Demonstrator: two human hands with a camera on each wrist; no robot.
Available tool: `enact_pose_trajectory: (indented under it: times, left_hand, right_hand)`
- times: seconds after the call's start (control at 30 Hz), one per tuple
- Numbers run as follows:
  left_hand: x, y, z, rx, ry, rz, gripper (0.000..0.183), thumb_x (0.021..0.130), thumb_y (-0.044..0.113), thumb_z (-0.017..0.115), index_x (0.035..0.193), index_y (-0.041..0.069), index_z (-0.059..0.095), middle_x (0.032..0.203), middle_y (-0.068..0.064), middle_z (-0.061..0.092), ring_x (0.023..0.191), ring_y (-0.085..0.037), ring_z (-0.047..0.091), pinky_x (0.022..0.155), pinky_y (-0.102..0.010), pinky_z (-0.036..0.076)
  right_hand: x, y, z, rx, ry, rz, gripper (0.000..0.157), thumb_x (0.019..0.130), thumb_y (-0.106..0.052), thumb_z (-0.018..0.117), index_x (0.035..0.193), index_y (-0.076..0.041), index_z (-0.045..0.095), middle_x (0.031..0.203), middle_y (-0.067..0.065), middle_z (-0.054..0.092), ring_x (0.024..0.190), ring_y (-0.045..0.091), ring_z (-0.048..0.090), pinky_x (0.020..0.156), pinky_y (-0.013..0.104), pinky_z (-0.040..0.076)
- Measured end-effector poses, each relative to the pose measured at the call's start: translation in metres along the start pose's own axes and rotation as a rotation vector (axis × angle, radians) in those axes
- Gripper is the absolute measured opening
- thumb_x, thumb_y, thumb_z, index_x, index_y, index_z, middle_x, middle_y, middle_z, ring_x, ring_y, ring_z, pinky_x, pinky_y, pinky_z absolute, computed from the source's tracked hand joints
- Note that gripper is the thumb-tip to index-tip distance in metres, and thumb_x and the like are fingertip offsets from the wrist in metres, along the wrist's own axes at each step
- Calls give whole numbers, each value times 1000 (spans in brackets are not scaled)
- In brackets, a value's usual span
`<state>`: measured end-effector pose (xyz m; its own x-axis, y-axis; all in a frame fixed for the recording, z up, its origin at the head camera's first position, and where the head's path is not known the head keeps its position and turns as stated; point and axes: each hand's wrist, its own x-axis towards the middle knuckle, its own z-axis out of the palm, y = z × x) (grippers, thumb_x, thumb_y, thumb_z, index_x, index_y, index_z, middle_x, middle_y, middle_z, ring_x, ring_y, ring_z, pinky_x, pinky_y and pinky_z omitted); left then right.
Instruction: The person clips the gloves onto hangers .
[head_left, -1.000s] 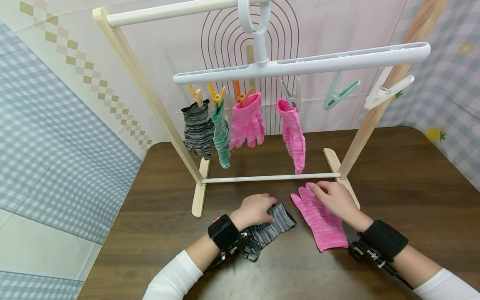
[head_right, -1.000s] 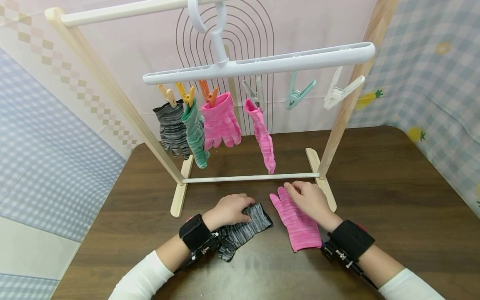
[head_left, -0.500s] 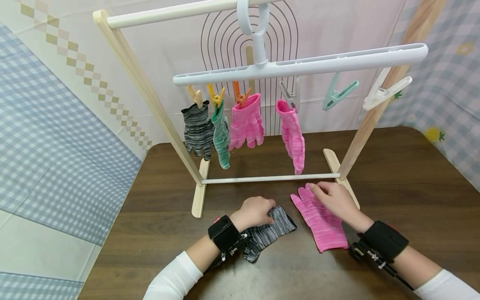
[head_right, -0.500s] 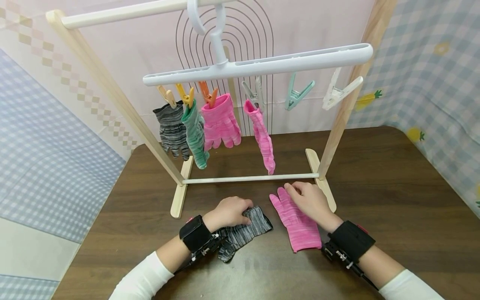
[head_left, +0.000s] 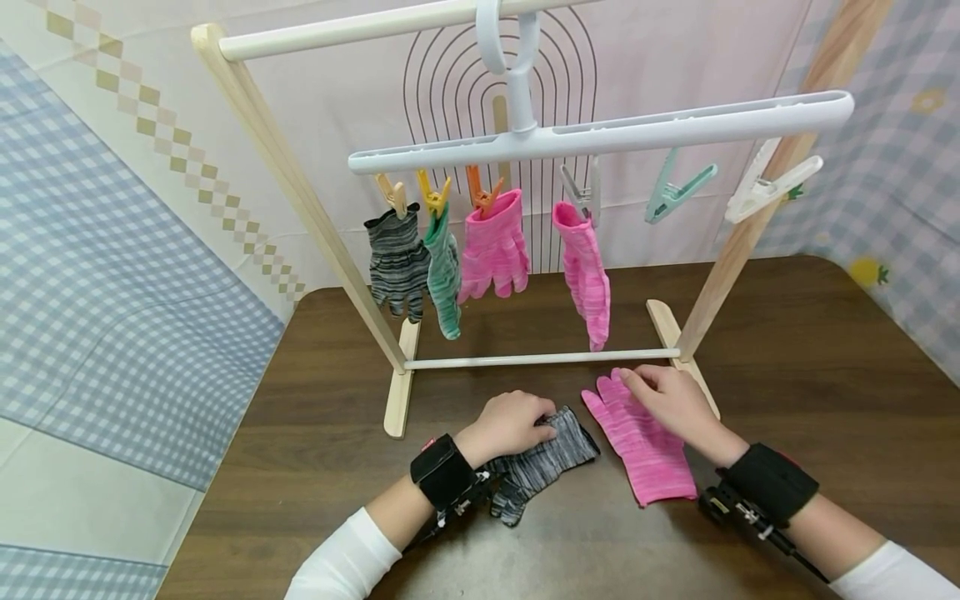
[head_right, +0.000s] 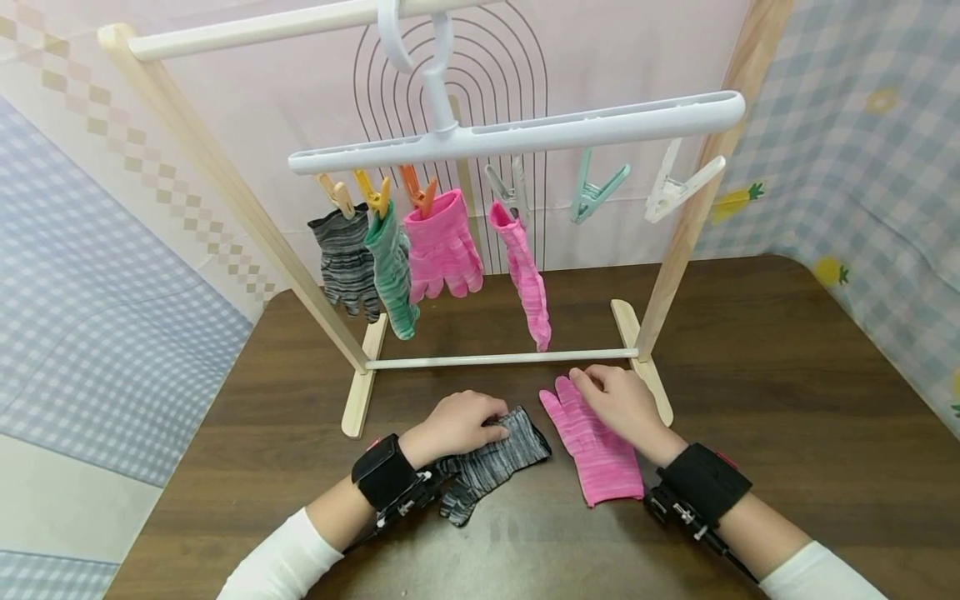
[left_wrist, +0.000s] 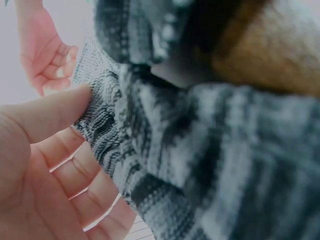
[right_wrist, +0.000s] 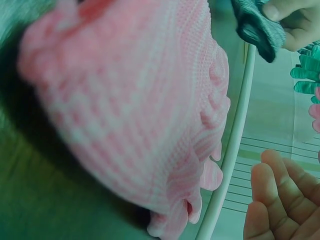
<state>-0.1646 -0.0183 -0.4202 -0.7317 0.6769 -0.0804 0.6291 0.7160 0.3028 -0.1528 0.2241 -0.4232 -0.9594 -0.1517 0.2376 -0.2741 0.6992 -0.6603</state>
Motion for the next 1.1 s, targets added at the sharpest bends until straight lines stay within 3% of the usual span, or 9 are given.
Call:
enact_pose_trajectory:
  times: [0.27,0.67,1.1]
  left_hand:
    - [-5,1,-4,-13,146,71,16,88,32,55,94,19,63,79,8,58,66,-4,49,55,-24,40]
    - [-11,12,-11,-23,323,112,19,88,32,56,97,16,64,85,6,63,73,-6,54,61,-25,45]
    - [-13,17,-13,-112,444,154,18,88,29,56,95,14,64,87,3,64,74,-7,55,63,-24,45]
  right_hand:
    - [-1,-1,-1,-8,27,-19,36,91,-30,51,61,-10,50,51,-4,36,47,12,35,47,29,30]
    - [-1,1,-7,-9,31,-16,38,93,-34,47,64,-9,53,52,-3,38,47,11,35,47,30,31]
    - [-2,3,-10,-28,16,4,35,93,-33,47,68,-10,55,52,-3,37,45,10,33,46,29,30]
